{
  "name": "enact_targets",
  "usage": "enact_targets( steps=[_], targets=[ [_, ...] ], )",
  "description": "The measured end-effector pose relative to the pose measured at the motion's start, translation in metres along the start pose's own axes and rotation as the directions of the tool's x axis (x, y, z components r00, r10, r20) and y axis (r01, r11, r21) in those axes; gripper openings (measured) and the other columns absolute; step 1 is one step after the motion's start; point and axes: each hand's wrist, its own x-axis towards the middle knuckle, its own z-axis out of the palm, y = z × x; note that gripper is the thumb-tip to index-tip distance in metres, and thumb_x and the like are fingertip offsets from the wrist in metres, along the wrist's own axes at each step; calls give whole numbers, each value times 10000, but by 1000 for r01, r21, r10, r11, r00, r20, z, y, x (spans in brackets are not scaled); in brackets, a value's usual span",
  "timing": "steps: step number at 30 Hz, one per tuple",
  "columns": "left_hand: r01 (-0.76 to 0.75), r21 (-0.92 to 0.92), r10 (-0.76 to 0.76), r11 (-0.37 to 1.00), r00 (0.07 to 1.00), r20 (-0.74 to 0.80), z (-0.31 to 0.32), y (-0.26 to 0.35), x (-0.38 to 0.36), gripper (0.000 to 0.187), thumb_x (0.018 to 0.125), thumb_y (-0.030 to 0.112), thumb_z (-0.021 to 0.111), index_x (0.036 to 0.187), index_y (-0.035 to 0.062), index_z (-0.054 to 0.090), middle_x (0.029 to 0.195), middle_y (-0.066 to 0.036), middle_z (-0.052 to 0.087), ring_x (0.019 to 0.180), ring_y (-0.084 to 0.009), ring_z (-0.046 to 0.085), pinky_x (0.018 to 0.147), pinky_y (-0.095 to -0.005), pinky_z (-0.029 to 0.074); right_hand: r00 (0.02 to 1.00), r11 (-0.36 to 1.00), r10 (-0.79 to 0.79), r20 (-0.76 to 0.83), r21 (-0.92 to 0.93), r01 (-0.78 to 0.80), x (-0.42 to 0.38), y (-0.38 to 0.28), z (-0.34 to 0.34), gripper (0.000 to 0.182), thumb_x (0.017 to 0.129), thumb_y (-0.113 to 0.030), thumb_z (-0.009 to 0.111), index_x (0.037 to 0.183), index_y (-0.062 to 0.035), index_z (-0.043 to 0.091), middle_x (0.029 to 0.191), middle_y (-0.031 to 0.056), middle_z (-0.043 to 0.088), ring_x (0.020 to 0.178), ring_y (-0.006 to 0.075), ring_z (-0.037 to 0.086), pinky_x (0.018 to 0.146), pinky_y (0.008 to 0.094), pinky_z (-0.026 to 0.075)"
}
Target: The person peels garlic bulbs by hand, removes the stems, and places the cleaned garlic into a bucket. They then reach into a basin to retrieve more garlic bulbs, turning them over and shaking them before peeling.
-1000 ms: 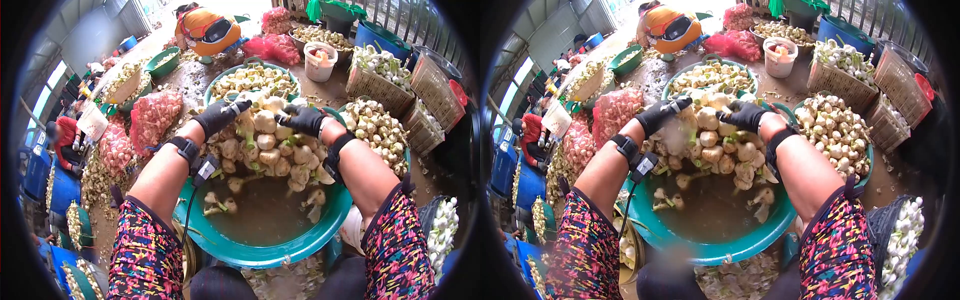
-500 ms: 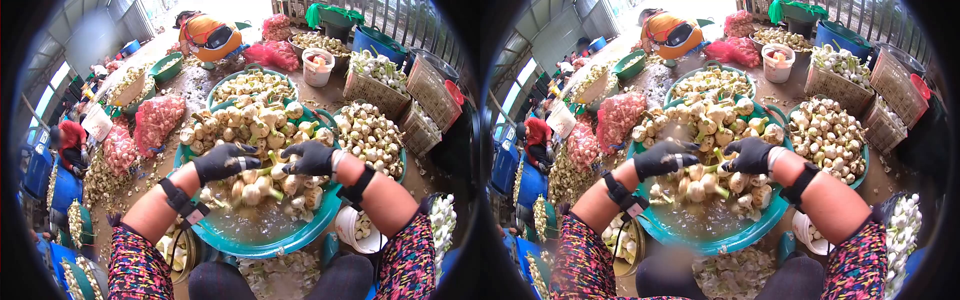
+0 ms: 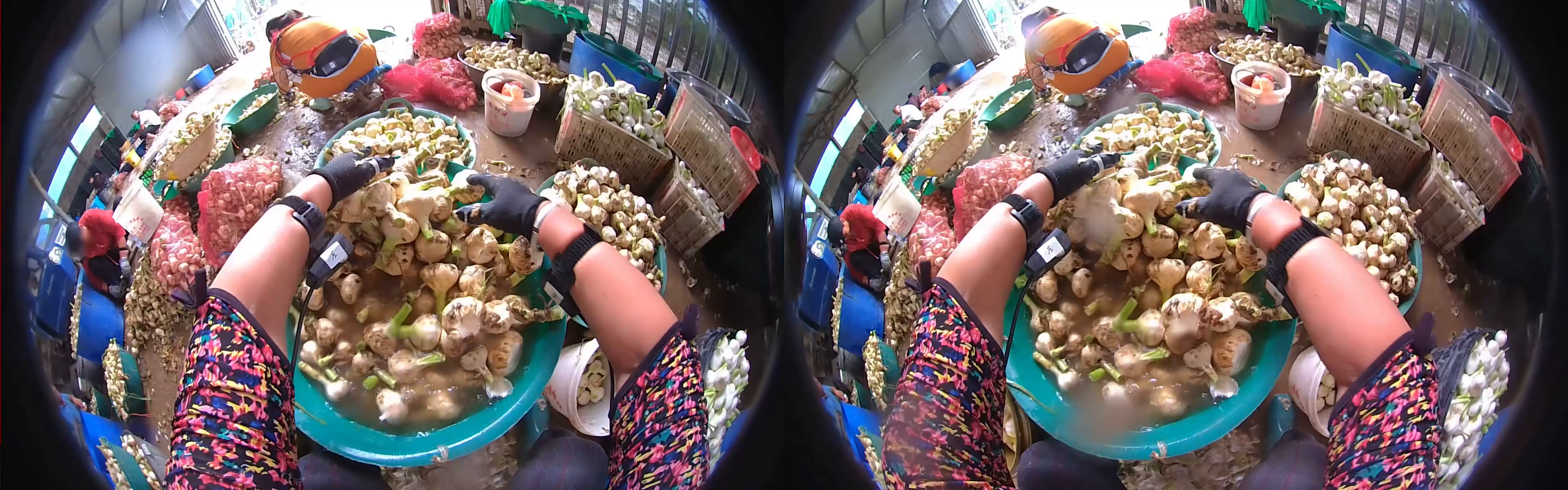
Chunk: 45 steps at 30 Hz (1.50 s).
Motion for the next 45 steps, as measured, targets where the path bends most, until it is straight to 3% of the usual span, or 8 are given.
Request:
enact_targets(
  steps=[8, 18, 22, 30, 33, 36, 38, 45],
  targets=[
    [-137, 142, 122, 980, 986, 110, 51, 0, -38, 434, 810, 416, 564, 1047, 59, 631, 980, -183, 645, 898, -304, 618, 807, -369, 461, 986, 1000, -16, 164, 25, 12, 12, -33, 59, 915, 523, -528, 788, 1294, -144, 480, 1410, 269, 267, 1264, 367, 367, 1040, 356, 316],
    [-74, -277, 178, 958, 911, 371, 46, 58, -172, 339, 839, 336, 588, 1032, 64, 652, 922, -147, 666, 854, -256, 637, 791, -344, 477, 886, 930, -299, 353, -97, 353, -86, -74, 49, 759, 649, -491, 688, 1274, -115, 479, 1169, 261, 530, 1081, 375, 529, 914, 408, 424],
    [58, -149, -34, 987, 987, 157, -10, 58, -162, 267, 823, 223, 625, 979, 9, 657, 933, -157, 667, 836, -197, 638, 768, -324, 484, 732, 966, -163, 662, 258, -18, -84, -95, 6, 443, 763, -336, 691, 1129, -99, 613, 964, 158, 653, 896, 240, 630, 836, 324, 465],
    [200, 596, -272, 777, 962, 32, -6, -44, -137, 334, 831, 366, 564, 1051, 131, 653, 1120, -171, 588, 1000, -328, 559, 871, -389, 443, 986, 991, -58, 159, 127, 38, 35, -32, 25, 583, 754, -398, 693, 1203, -58, 544, 1162, 177, 582, 1086, 279, 548, 922, 307, 420],
    [243, 558, -371, 794, 920, 128, -7, -18, -154, 413, 855, 523, 462, 1025, 214, 678, 1017, -132, 624, 1089, -309, 507, 859, -431, 442, 981, 989, -4, 196, 144, -24, 60, -26, 44, 603, 737, -401, 700, 1198, -43, 547, 1143, 186, 591, 1047, 271, 571, 903, 300, 430],
    [-384, 283, 350, 879, 922, 167, 5, -26, -182, 306, 853, 384, 562, 966, 129, 688, 934, -142, 648, 948, -287, 599, 813, -413, 469, 982, 998, 51, 183, 30, -57, 86, -13, 67, 443, 736, -336, 687, 1073, -53, 629, 1030, 176, 637, 954, 263, 611, 848, 307, 457],
    [96, -63, -87, 993, 986, 139, -10, 20, -191, 202, 827, 221, 661, 922, 44, 674, 887, -104, 667, 837, -170, 616, 782, -332, 479, 976, 994, 106, 188, -59, -97, 90, -16, 74, 352, 733, -297, 678, 991, -58, 672, 957, 169, 662, 898, 257, 632, 813, 313, 473],
    [-164, 97, 178, 982, 972, -153, -13, -10, -118, 303, 789, 281, 645, 941, 20, 665, 847, -184, 655, 769, -300, 636, 725, -357, 485, 997, 719, -12, 81, 693, -48, 30, -57, 49, 147, 755, -54, 625, 891, -10, 660, 807, 70, 655, 738, 150, 605, 716, 273, 485]
  ],
)
